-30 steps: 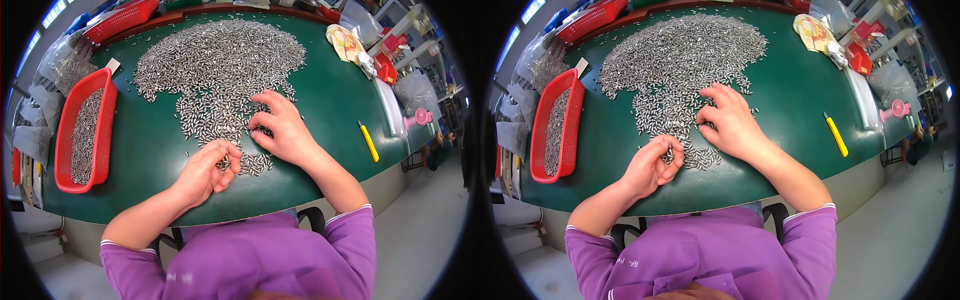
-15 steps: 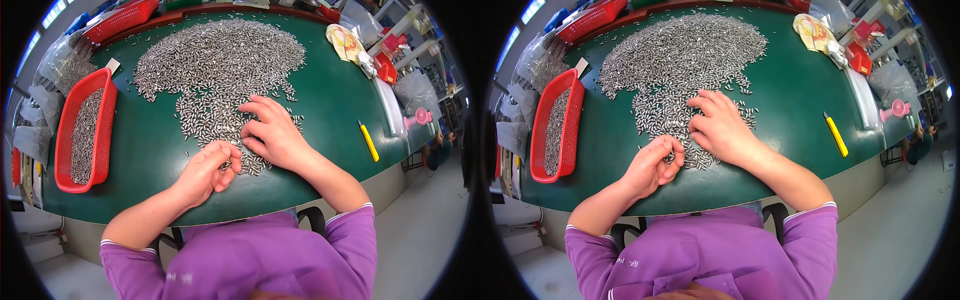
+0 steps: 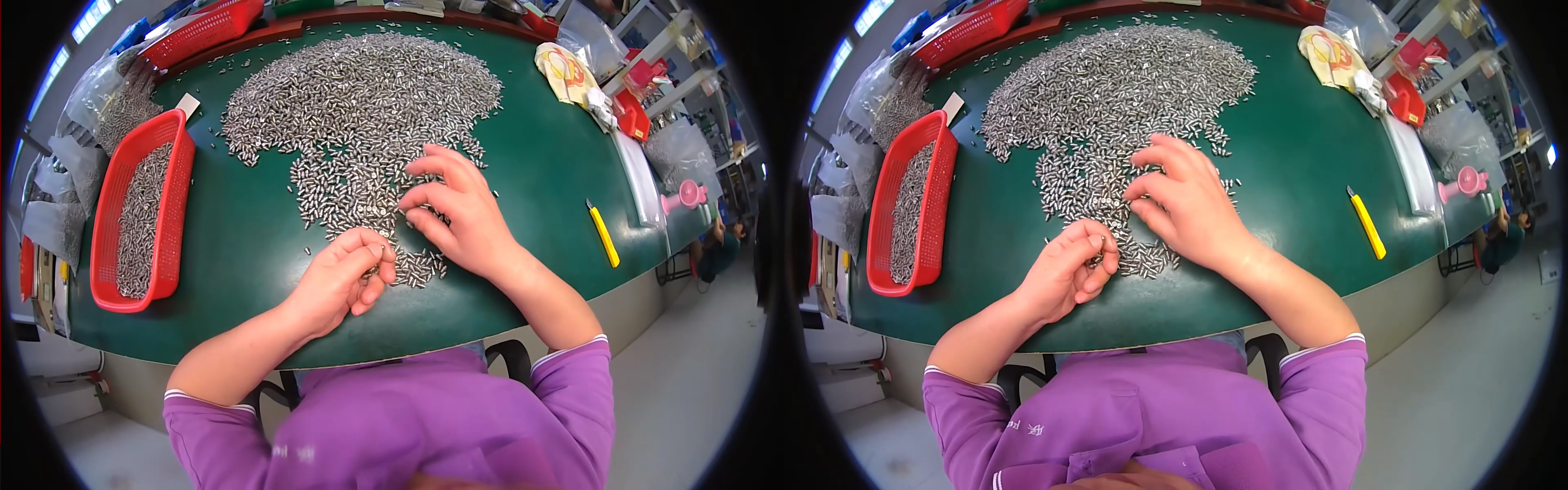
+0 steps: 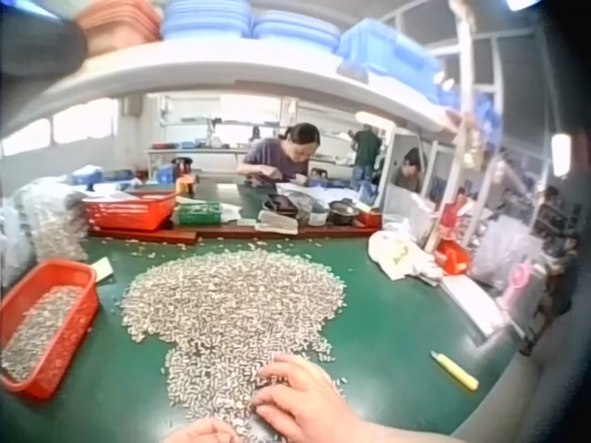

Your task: Sorting through a pile of small metal components by hand at a workbench.

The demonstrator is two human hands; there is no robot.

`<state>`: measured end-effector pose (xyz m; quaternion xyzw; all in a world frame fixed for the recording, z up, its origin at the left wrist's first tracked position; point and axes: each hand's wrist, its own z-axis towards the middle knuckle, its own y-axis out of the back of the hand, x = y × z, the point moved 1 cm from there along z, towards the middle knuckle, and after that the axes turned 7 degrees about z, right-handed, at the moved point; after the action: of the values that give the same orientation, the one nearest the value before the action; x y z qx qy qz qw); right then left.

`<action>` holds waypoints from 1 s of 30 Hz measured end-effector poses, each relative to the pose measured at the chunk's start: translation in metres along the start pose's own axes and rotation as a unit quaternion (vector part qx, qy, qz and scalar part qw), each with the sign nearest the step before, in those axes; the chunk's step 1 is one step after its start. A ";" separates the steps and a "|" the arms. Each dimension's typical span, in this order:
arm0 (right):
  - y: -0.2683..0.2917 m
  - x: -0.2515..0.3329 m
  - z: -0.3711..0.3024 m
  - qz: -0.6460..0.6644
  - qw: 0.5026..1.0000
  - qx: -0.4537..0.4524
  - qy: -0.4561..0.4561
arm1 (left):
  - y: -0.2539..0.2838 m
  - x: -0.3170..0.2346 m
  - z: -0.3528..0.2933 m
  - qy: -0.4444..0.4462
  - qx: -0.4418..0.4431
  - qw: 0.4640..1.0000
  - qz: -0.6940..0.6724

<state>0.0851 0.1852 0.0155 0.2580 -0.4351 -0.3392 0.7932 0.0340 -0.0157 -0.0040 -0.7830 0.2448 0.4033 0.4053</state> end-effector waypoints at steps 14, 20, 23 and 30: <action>-0.014 -0.003 -0.003 -0.070 0.996 0.053 -0.012 | -0.001 0.000 0.000 -0.016 0.005 1.000 -0.019; -0.006 0.006 0.002 0.034 0.997 0.037 0.060 | -0.004 -0.001 0.000 0.000 -0.024 0.999 0.022; -0.005 0.012 0.003 0.063 0.991 0.039 0.109 | -0.003 0.001 0.000 -0.005 -0.020 0.999 0.042; 0.010 -0.001 0.002 -0.022 1.000 -0.020 0.007 | 0.001 -0.001 0.001 -0.008 -0.010 0.999 -0.032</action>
<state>0.0868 0.1921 0.0232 0.2540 -0.4169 -0.3634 0.7935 0.0324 -0.0149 -0.0044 -0.7911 0.2119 0.3990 0.4125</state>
